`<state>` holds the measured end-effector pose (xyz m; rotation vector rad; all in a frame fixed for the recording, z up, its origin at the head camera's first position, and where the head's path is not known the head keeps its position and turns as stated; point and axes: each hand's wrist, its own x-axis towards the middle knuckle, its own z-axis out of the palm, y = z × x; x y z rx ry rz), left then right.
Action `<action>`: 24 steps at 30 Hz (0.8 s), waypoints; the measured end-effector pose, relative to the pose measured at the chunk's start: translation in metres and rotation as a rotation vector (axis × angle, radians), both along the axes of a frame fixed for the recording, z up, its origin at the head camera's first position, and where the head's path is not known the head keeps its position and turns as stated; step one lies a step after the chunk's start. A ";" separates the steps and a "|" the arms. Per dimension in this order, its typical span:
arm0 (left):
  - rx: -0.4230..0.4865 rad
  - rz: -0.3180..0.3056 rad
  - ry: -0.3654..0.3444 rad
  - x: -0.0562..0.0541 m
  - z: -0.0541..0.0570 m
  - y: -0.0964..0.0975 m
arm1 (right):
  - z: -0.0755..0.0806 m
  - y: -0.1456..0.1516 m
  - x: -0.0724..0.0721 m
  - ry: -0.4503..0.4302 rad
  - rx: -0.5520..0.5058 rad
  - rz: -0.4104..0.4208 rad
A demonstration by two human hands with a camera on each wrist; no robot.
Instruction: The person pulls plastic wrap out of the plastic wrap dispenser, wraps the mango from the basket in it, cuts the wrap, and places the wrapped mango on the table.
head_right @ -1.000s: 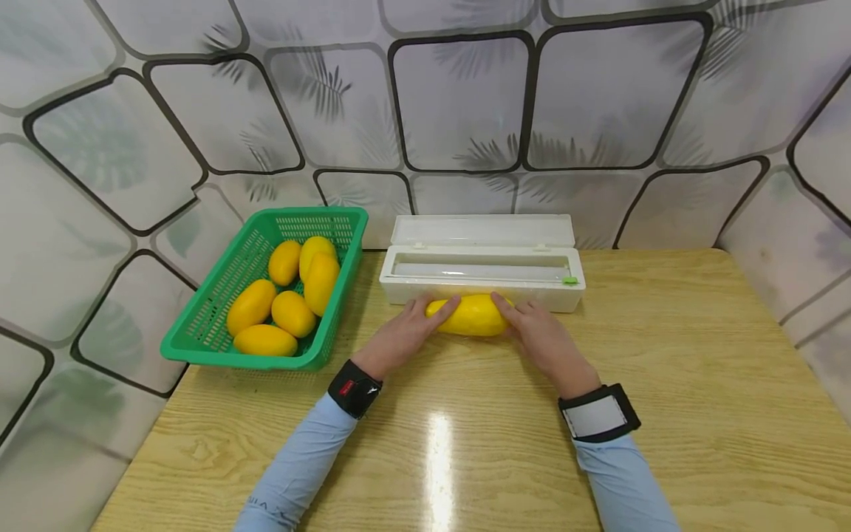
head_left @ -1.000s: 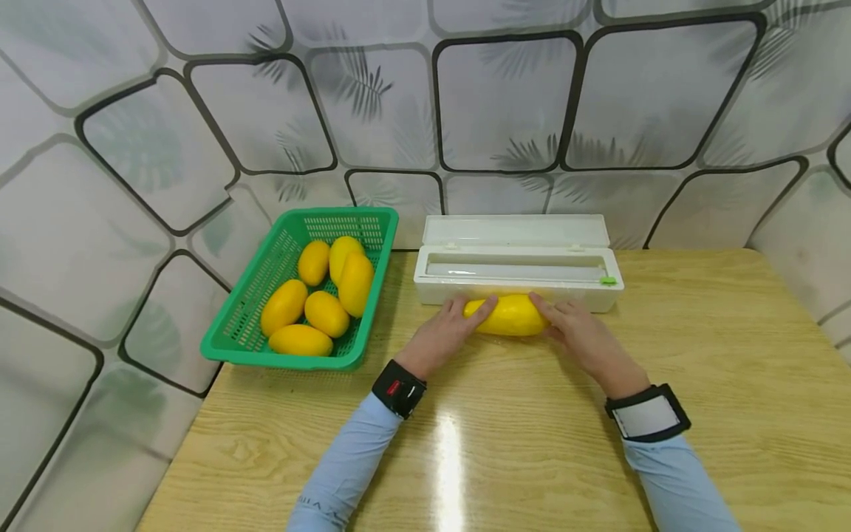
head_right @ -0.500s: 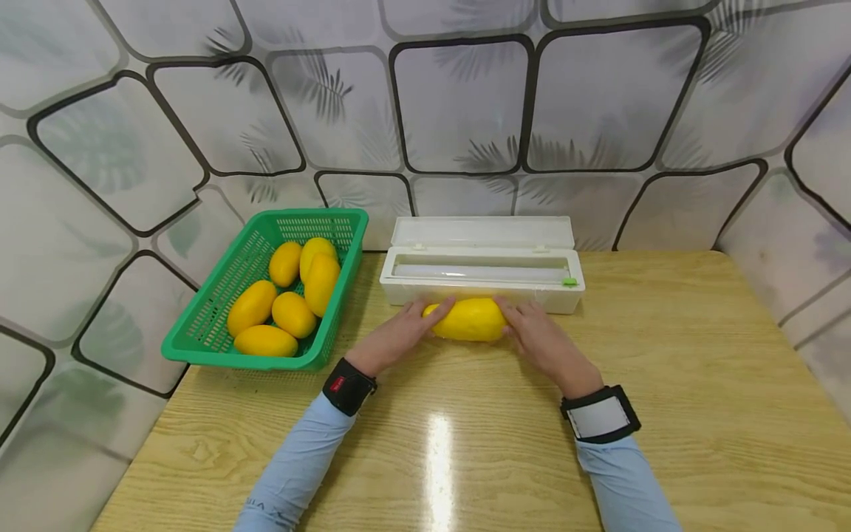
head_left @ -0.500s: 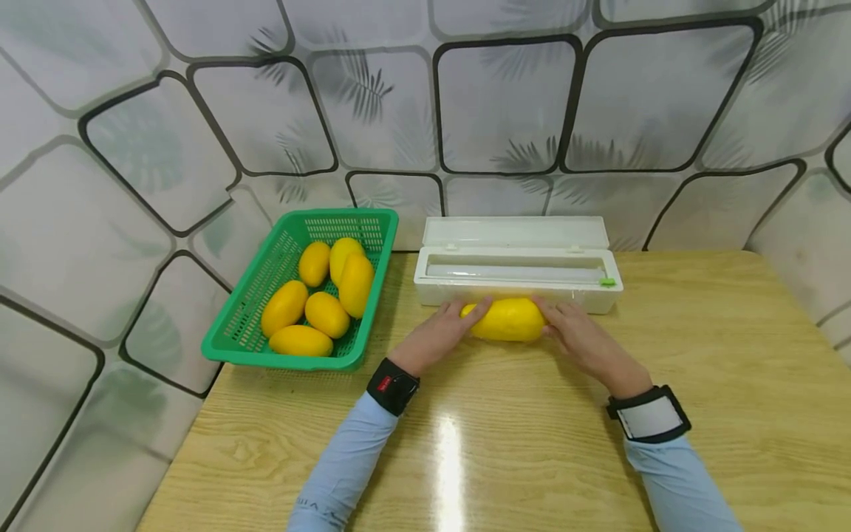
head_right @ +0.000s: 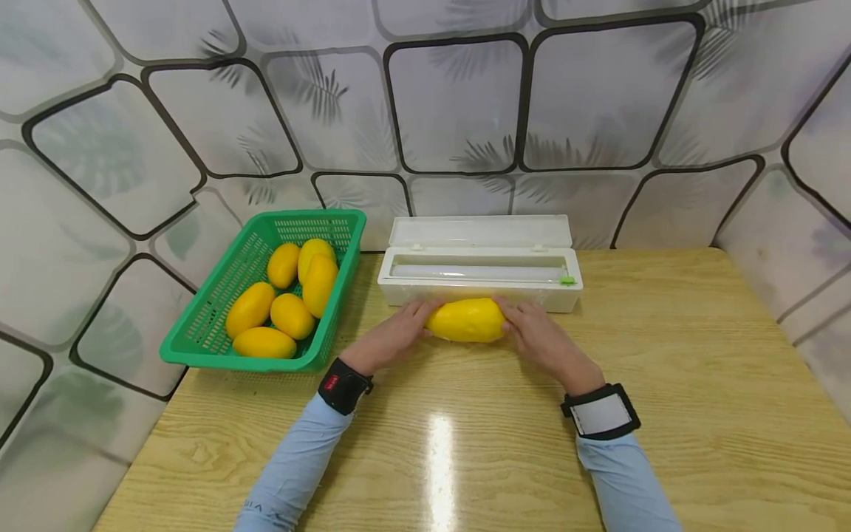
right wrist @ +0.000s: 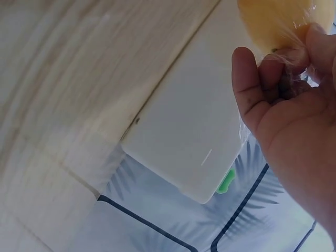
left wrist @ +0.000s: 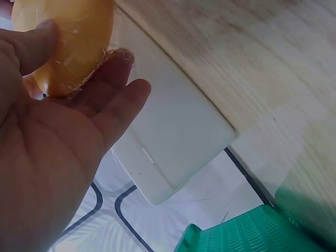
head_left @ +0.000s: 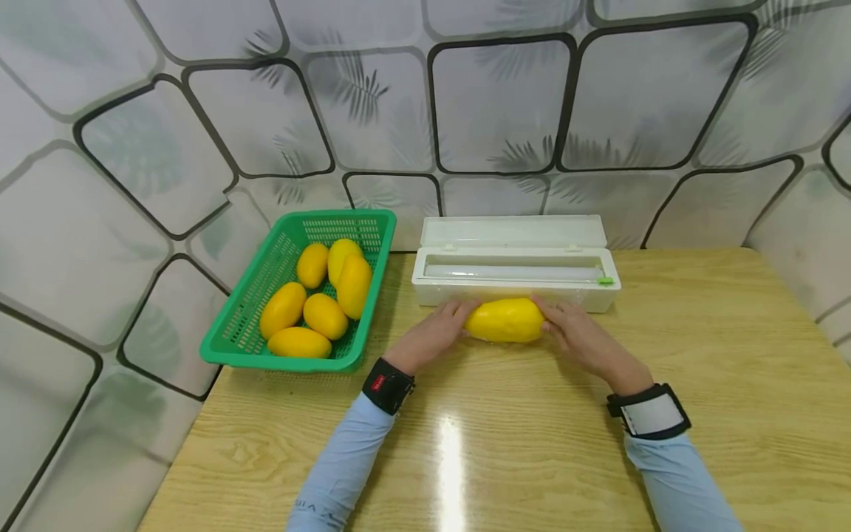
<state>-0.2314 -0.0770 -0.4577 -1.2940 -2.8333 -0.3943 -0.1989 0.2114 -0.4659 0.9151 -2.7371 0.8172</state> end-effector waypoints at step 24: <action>-0.009 0.034 -0.176 -0.002 0.005 -0.003 | 0.008 -0.012 0.007 -0.134 0.119 -0.140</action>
